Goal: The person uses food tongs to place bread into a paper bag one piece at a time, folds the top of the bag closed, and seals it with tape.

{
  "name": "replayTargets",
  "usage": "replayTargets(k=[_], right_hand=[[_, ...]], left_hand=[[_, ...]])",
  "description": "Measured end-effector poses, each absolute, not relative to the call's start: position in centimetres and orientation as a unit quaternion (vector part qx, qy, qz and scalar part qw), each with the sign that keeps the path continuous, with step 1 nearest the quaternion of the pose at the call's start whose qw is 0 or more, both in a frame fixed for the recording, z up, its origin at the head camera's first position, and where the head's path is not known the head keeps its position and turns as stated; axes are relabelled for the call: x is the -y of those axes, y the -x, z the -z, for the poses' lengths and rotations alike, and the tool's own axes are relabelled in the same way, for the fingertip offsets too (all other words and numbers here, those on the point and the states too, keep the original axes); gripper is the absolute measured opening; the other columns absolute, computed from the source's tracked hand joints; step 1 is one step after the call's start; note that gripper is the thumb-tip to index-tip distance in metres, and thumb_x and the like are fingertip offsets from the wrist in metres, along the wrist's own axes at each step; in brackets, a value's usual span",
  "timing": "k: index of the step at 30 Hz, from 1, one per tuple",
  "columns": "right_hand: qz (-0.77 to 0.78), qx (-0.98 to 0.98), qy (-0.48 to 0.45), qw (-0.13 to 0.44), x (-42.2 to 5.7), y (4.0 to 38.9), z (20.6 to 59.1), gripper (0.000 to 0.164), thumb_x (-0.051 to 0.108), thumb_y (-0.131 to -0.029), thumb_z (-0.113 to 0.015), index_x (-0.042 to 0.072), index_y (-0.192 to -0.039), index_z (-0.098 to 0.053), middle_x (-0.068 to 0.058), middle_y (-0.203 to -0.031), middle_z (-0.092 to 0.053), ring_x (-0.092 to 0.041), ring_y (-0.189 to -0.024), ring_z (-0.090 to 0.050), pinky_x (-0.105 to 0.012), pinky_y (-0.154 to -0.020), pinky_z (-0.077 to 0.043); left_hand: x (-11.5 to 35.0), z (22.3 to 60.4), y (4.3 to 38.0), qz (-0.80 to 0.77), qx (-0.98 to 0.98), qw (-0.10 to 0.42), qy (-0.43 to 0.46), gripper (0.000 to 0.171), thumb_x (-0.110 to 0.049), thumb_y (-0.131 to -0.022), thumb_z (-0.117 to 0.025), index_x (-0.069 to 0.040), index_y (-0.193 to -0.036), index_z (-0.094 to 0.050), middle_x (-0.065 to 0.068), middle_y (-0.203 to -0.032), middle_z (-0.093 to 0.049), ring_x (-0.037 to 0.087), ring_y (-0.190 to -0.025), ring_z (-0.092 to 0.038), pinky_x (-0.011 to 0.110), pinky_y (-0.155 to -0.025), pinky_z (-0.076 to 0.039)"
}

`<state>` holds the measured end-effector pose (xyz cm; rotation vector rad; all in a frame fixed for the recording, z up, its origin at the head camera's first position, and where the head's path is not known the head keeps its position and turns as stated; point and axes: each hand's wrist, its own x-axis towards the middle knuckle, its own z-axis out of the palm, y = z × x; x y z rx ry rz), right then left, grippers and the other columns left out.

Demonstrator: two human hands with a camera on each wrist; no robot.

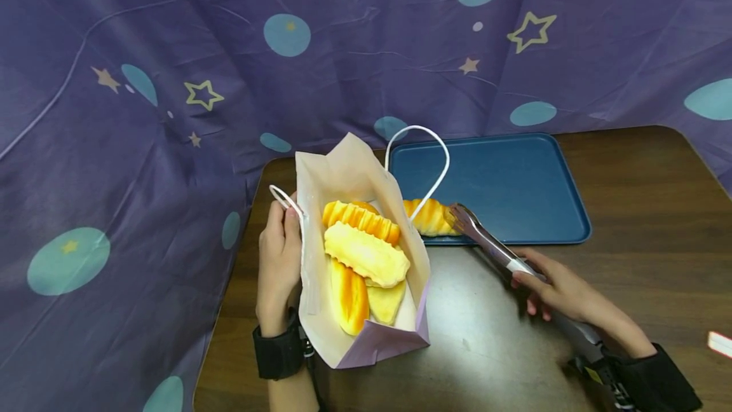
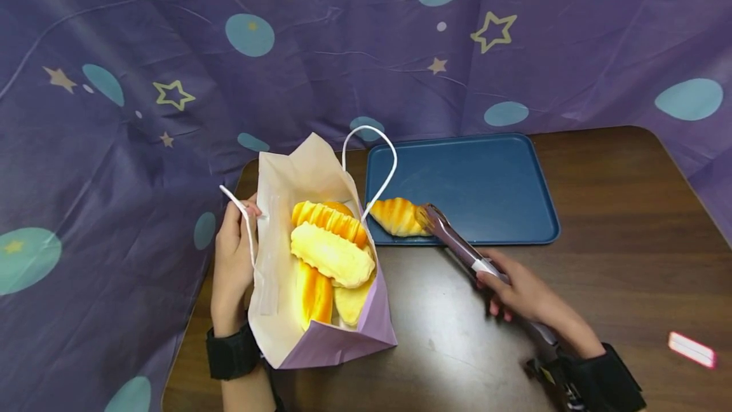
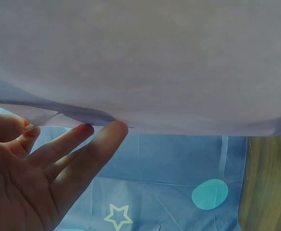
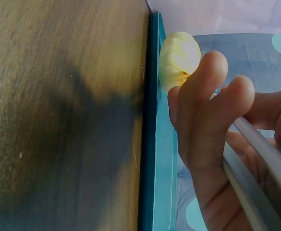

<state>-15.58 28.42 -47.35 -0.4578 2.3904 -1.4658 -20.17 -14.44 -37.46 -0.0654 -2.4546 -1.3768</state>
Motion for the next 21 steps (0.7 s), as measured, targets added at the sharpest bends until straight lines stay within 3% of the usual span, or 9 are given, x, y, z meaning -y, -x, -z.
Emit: replayTargets(k=[5, 13, 21], right_hand=[[0.516, -0.832, 0.152, 0.139, -29.0, 15.6, 46.6, 0.039, 0.007, -0.102, -0.046, -0.006, -0.137, -0.036, -0.018, -0.091, -0.060, -0.019, -0.050, -0.061, -0.033, -0.034, -0.049], [0.515, -0.836, 0.162, 0.098, -30.8, 16.0, 44.1, 0.037, 0.002, -0.102, -0.044, -0.004, -0.137, -0.034, 0.008, -0.091, -0.061, -0.019, -0.055, -0.064, -0.034, -0.036, -0.050], [0.489, -0.858, 0.156, 0.022, -32.3, 15.9, 40.9, 0.048, -0.002, -0.100, -0.044, 0.012, -0.145, -0.032, 0.020, -0.096, -0.064, -0.015, -0.056, -0.065, -0.032, -0.037, -0.049]], left_hand=[[14.4, 37.4, 20.2, 0.482, 0.861, 0.162, 0.023, 0.040, -0.030, -0.105, -0.040, -0.008, -0.136, -0.051, 0.012, -0.128, -0.063, 0.023, -0.099, -0.057, 0.050, -0.086, -0.050], [14.4, 37.3, 20.1, 0.478, 0.863, 0.162, 0.021, 0.040, -0.029, -0.105, -0.040, -0.006, -0.135, -0.051, 0.014, -0.127, -0.063, 0.024, -0.098, -0.057, 0.050, -0.087, -0.050], [14.3, 37.2, 20.1, 0.470, 0.868, 0.161, 0.014, 0.035, -0.028, -0.105, -0.040, -0.004, -0.127, -0.053, 0.016, -0.114, -0.064, 0.025, -0.091, -0.055, 0.042, -0.076, -0.047]])
